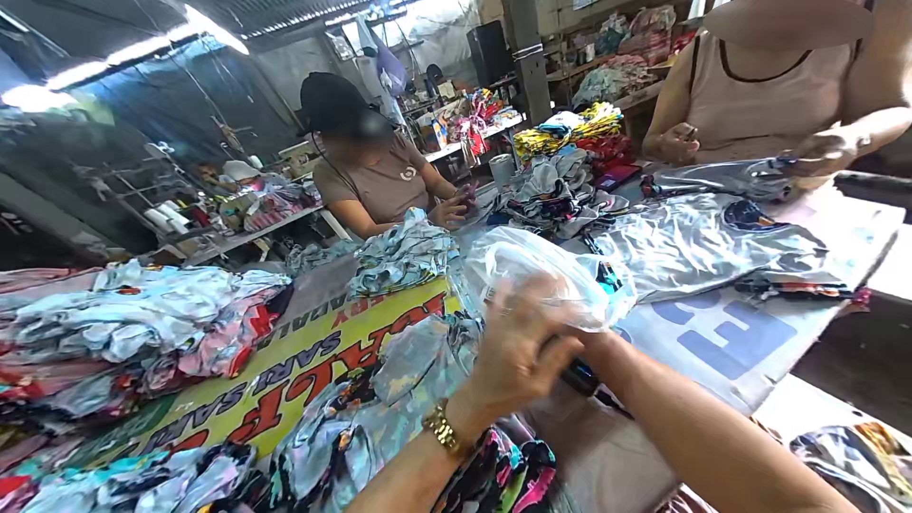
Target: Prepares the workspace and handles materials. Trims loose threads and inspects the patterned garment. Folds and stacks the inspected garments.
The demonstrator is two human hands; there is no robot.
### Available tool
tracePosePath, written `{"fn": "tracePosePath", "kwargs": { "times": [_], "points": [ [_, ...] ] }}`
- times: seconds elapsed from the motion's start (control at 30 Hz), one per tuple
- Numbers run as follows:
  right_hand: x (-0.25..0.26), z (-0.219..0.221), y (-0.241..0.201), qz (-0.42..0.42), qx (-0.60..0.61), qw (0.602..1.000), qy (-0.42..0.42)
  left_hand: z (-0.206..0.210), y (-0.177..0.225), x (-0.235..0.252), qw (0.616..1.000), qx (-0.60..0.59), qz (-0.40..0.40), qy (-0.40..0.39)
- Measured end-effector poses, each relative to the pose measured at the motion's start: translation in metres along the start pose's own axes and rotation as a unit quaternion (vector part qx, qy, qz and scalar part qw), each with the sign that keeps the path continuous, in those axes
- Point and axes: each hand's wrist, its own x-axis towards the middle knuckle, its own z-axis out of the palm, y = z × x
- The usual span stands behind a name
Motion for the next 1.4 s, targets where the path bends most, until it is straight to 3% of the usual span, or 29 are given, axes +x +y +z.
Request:
{"fn": "tracePosePath", "kwargs": {
  "times": [0.07, 0.1, 0.13, 0.17, 0.2, 0.23, 0.3, 0.33, 0.4, 0.47, 0.57, 0.63, 0.73, 0.83, 0.97, 1.13, 1.3, 1.4],
  "points": [
    [0.025, 0.007, 0.022, 0.187, -0.135, 0.968, -0.096, -0.016, -0.019, 0.008, 0.98, -0.022, -0.129, 0.151],
    [0.038, 0.013, 0.037, 0.256, -0.237, 0.925, -0.149, -0.024, -0.029, 0.015, 0.956, -0.063, -0.214, 0.191],
    [0.043, 0.017, 0.049, 0.27, -0.326, 0.885, -0.196, -0.029, -0.038, 0.021, 0.921, -0.122, -0.298, 0.219],
    [0.041, 0.006, 0.07, 0.202, -0.371, 0.88, -0.217, -0.031, -0.046, 0.024, 0.878, -0.192, -0.367, 0.24],
    [0.037, -0.022, 0.098, 0.091, -0.294, 0.929, -0.208, -0.03, -0.053, 0.025, 0.834, -0.251, -0.422, 0.251],
    [0.026, -0.032, 0.088, 0.11, -0.203, 0.962, -0.143, -0.029, -0.058, 0.025, 0.795, -0.3, -0.467, 0.245],
    [0.005, -0.007, 0.03, 0.188, -0.105, 0.972, 0.093, -0.03, -0.062, 0.021, 0.751, -0.367, -0.514, 0.192],
    [0.001, 0.002, 0.017, 0.187, -0.068, 0.969, 0.143, -0.03, -0.062, 0.017, 0.748, -0.375, -0.519, 0.172],
    [-0.004, 0.007, 0.009, 0.185, -0.084, 0.972, 0.122, -0.029, -0.061, 0.009, 0.743, -0.371, -0.529, 0.173],
    [-0.011, 0.009, 0.008, 0.164, -0.196, 0.965, 0.059, -0.031, -0.061, 0.004, 0.719, -0.385, -0.536, 0.219],
    [-0.004, 0.021, 0.004, 0.095, -0.462, 0.88, -0.058, -0.033, -0.067, 0.0, 0.69, -0.401, -0.513, 0.316],
    [0.006, 0.024, 0.017, 0.002, -0.479, 0.874, -0.08, -0.032, -0.072, -0.006, 0.696, -0.396, -0.48, 0.357],
    [0.002, 0.035, 0.021, 0.004, -0.402, 0.909, -0.114, -0.018, -0.066, -0.014, 0.726, -0.385, -0.438, 0.364],
    [-0.006, 0.038, 0.028, 0.038, -0.301, 0.951, -0.059, -0.004, -0.053, -0.015, 0.716, -0.408, -0.438, 0.36],
    [-0.004, 0.037, 0.02, 0.083, -0.293, 0.949, -0.081, -0.003, -0.059, -0.019, 0.678, -0.441, -0.465, 0.361],
    [-0.001, 0.04, 0.012, 0.092, -0.19, 0.976, -0.06, -0.009, -0.061, -0.02, 0.659, -0.459, -0.463, 0.374],
    [0.004, 0.036, 0.003, 0.136, -0.061, 0.988, 0.027, -0.024, -0.061, -0.017, 0.652, -0.452, -0.441, 0.42],
    [0.002, 0.032, 0.012, 0.125, -0.147, 0.978, 0.083, -0.034, -0.061, -0.011, 0.637, -0.458, -0.431, 0.446]
  ]
}}
